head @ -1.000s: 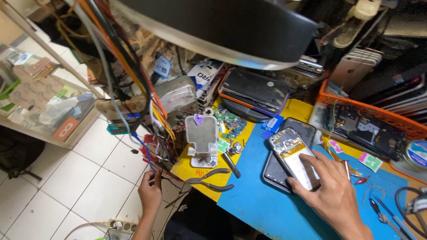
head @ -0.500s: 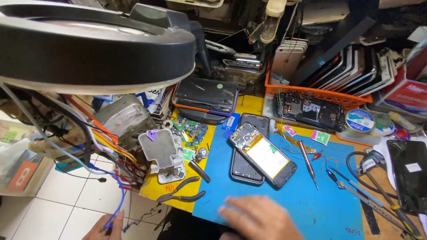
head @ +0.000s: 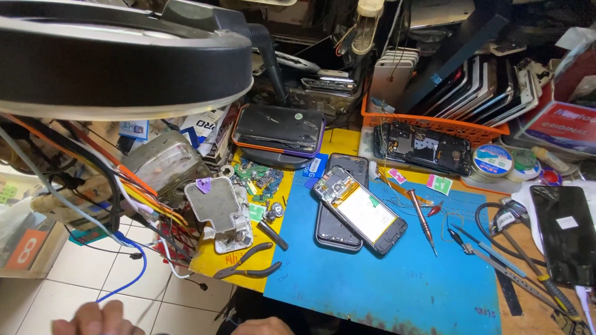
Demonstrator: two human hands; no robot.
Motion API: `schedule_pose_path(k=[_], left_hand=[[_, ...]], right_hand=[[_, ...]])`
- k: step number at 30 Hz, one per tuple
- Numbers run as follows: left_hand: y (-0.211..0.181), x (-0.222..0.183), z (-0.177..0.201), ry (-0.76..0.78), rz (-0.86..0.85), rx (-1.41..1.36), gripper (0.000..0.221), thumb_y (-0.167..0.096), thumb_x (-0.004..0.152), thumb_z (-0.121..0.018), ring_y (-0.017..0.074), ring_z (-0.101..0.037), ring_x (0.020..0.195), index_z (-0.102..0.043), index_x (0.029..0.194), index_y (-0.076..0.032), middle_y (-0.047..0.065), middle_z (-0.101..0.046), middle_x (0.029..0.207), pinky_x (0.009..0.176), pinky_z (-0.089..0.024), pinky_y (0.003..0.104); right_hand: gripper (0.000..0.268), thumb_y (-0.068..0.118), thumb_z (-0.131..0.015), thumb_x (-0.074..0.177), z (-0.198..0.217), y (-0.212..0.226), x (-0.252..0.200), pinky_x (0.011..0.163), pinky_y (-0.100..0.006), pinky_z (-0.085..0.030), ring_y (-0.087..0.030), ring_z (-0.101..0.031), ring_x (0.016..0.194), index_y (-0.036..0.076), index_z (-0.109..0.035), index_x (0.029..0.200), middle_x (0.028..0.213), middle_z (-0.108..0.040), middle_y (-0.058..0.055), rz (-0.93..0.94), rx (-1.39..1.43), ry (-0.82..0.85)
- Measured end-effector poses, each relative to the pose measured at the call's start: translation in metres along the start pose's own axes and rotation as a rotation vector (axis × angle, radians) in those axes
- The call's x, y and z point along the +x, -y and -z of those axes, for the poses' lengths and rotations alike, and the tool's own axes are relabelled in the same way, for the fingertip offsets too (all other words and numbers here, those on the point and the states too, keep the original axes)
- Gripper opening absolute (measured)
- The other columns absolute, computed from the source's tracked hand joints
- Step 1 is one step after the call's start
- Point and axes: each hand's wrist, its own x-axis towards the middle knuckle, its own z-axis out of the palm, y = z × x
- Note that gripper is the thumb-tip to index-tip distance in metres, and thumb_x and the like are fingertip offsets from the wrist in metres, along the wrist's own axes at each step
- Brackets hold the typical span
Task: The person is carefully removing a battery from a disassembled smartphone using a prying tool and their hands.
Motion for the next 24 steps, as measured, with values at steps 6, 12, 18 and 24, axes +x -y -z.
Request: schedule_pose_path(k=[6,12,18,24], left_hand=[[0.037,0.007,-0.021,0.005,0.288,-0.274,0.063,-0.047,0.112,-0.076,0.0369,-0.067,0.086,-0.053,0.137,0.007,0.027,-0.062,0.113,0.067,-0.067,0.045],[0.063,0.016,-0.089,-0.379,0.241,0.474,0.036,-0.023,0.096,-0.064,0.0298,-0.066,0.068,-0.072,0.108,0.010,0.021,-0.066,0.094,0.046,-0.051,0.037],[0.026,0.042,-0.140,-0.311,0.465,0.826,0.053,-0.031,0.095,-0.051,0.0269,-0.074,0.052,-0.066,0.135,0.001,0.021,-0.083,0.091,0.048,-0.061,0.036],[0.013,0.033,-0.126,0.147,0.233,1.464,0.040,-0.036,0.092,-0.060,0.0107,-0.079,0.086,-0.076,0.126,-0.024,0.000,-0.081,0.109,0.059,-0.063,0.025]], right_hand=[[0.030,0.032,-0.060,0.101,0.023,0.048,-0.021,0.086,-0.029,-0.058,-0.015,-0.073,0.099,0.015,-0.077,0.118,0.110,-0.077,-0.004,-0.237,0.156,-0.193],[0.028,0.030,-0.071,0.095,0.011,0.050,-0.033,0.061,-0.026,-0.055,-0.010,-0.070,0.065,0.009,-0.088,0.103,0.079,-0.079,-0.002,-0.296,0.381,-0.383],[0.044,0.042,-0.054,0.095,0.016,0.058,-0.042,0.095,-0.021,-0.059,-0.005,-0.078,0.107,0.031,-0.073,0.133,0.124,-0.080,0.010,-0.428,-0.041,-0.415],[0.077,0.067,-0.060,0.098,0.028,0.063,-0.054,0.124,-0.029,-0.035,-0.002,-0.030,0.154,0.049,-0.019,0.161,0.168,-0.025,0.019,-0.866,-0.367,0.134]])
